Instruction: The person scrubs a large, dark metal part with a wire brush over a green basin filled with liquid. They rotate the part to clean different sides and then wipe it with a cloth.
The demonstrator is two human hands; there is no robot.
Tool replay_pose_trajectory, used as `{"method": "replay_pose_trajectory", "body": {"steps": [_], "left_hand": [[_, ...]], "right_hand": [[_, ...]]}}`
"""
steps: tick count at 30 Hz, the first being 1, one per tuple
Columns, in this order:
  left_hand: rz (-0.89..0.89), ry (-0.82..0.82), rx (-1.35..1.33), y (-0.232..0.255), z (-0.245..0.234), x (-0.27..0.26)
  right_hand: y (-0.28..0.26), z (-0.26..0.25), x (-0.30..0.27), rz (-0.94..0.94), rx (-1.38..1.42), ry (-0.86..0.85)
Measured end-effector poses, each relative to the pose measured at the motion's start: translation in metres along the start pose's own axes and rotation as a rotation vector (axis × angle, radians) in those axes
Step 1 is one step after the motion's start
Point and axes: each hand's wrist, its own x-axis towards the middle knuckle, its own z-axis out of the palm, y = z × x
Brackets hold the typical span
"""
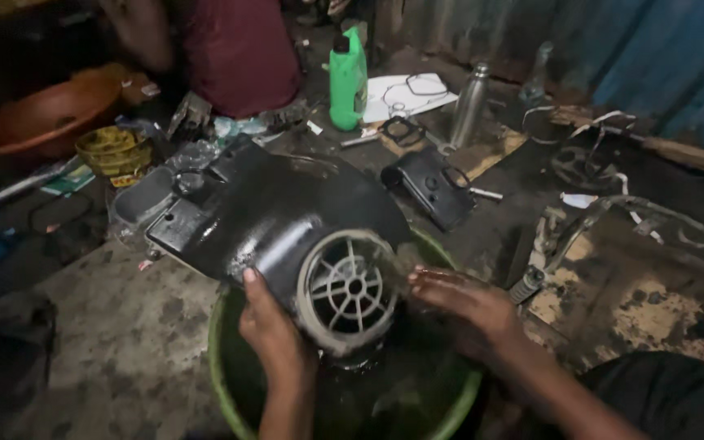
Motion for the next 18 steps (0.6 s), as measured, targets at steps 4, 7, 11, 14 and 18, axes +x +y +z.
{"method": "replay_pose_trajectory", "body": {"steps": [4, 7, 11, 14, 18], "left_hand": [[0.100, -0.020, 0.181, -0.012, -0.005, 0.004], [0.081, 0.002, 0.138, -0.030, -0.011, 0.009], [0.144, 0.010, 0.570, -0.043, -0.014, 0.011], [0.315, -0.155, 0.492, -0.037, -0.012, 0.004], [0.277, -0.143, 0.618, -0.024, -0.019, 0.014]], "right_hand": [[-0.014, 0.010, -0.012, 0.409, 0.180, 0.302], [-0.013, 0.020, -0.007, 0.713, 0.058, 0.465], [-0.010, 0.010, 0.018, 0.638, -0.060, 0.396], [-0.012, 0.013, 0.027, 0.527, -0.046, 0.352], [-0.010, 0.024, 0.019, 0.490, 0.225, 0.451]]}}
